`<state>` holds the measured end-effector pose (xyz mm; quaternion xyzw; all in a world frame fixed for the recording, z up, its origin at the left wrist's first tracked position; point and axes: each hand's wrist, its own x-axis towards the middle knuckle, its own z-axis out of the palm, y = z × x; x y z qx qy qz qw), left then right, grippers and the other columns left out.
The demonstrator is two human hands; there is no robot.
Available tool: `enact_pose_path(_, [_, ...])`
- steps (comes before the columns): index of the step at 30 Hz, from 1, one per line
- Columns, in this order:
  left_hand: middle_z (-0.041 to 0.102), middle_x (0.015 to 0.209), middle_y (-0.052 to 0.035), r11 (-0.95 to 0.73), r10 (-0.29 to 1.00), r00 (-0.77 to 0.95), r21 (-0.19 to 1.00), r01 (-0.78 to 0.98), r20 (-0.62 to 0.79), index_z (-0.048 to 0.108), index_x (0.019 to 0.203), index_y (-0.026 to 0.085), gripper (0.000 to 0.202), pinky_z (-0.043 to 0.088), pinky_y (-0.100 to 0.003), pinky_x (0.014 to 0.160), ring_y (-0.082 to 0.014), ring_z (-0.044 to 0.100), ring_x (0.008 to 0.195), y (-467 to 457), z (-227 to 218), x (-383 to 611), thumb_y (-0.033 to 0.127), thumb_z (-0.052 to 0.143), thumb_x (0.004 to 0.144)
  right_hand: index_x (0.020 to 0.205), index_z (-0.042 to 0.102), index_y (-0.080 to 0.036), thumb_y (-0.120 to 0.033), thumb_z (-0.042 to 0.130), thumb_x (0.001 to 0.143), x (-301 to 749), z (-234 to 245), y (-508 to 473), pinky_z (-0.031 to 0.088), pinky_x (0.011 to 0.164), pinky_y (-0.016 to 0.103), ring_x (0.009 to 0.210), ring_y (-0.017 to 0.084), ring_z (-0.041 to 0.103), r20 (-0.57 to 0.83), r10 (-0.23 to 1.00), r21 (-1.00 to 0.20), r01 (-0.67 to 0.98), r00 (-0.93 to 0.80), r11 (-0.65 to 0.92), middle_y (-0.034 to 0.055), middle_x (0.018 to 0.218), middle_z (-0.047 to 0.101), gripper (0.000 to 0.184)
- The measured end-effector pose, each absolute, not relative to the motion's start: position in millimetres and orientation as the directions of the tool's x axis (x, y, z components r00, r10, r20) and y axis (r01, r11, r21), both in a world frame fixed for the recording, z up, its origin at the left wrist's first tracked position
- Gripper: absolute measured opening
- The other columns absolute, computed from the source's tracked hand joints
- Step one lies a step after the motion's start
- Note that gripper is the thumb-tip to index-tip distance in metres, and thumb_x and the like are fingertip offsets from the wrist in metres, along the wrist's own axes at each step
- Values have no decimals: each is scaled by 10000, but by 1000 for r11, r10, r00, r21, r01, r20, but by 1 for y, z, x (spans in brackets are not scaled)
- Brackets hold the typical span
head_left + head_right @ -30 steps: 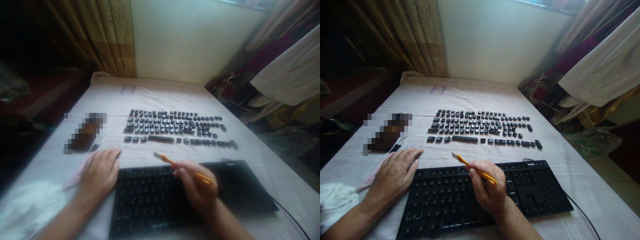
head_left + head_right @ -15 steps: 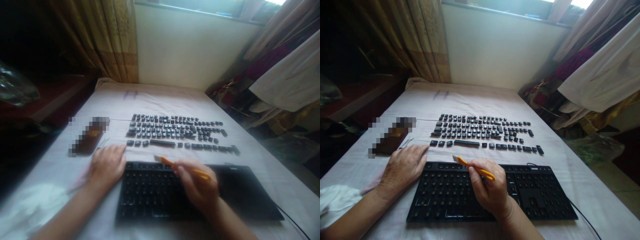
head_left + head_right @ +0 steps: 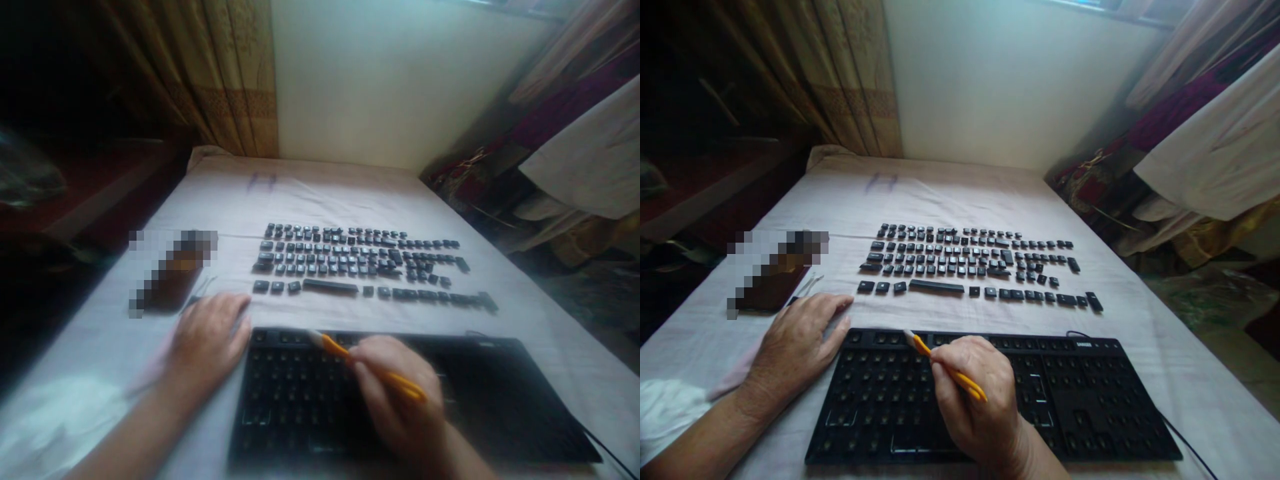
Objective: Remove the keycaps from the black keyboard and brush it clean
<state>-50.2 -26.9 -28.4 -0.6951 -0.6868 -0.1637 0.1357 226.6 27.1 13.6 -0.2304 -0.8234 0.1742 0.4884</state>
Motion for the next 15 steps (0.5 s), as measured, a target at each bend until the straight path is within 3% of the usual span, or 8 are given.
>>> enact_pose_path(6, [721,1040,-87,-36,919,3,77,996,394,657,1123,202,280,490,-453,828,-304,647,957,-26,-28,-53,324,457,970,948,678,-173,2,583,843,227,9,27,607,596,275,604,166,729,707,568,-530,217,-422,820,47,727,756,224])
enact_pose_path(15, [724,1045,-94,-32,919,3,66,997,393,660,1140,199,303,487,-448,804,-305,649,951,-27,-26,-53,335,449,970,1027,688,-173,21,589,830,232,8,28,643,714,293,718,173,769,722,565,-533,200,-400,822,57,826,796,294])
